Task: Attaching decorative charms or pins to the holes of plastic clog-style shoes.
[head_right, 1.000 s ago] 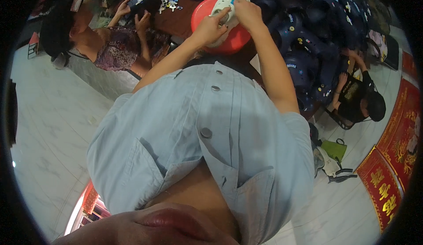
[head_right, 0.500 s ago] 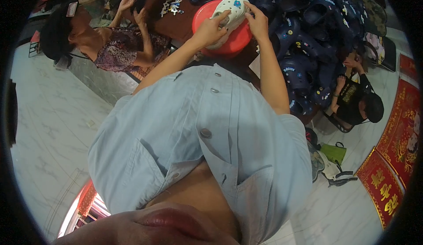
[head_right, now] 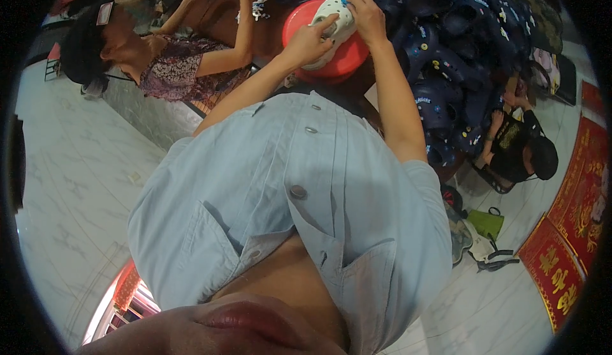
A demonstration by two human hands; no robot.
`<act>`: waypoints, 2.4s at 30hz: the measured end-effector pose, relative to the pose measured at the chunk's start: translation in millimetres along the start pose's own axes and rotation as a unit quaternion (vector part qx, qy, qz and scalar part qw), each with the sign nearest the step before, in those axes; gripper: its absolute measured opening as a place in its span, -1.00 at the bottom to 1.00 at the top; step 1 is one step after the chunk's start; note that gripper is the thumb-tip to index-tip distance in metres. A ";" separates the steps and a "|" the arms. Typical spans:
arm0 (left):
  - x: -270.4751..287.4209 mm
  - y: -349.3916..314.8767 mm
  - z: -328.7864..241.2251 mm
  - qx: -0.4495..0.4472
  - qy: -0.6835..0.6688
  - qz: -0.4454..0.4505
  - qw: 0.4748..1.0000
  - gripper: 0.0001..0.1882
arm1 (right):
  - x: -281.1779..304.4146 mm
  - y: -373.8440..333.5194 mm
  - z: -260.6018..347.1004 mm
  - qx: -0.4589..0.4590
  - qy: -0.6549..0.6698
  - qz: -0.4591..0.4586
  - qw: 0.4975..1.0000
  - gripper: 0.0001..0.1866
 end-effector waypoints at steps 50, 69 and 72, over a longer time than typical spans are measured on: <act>4.7 6.4 2.4 0.007 -0.024 0.005 1.000 -0.36 | -87.6 83.4 -48.7 0.010 -0.127 0.412 0.902 -0.55; -0.5 5.6 12.8 0.059 -0.013 0.045 0.997 -0.36 | -70.0 52.9 -34.7 -0.011 0.038 0.371 0.928 -0.65; -1.1 9.5 8.1 0.035 -0.025 0.025 0.999 -0.36 | -25.6 38.9 -33.6 -0.062 0.123 0.163 0.977 -0.72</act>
Point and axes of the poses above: each hand's wrist, its own y-axis towards the middle knuckle, its own x-axis out of the back of the hand, z = x × y, the point moved 9 cm from there along y, towards the middle knuckle, and after that the axes turned 1 degree about -y, right-handed, at the moved point
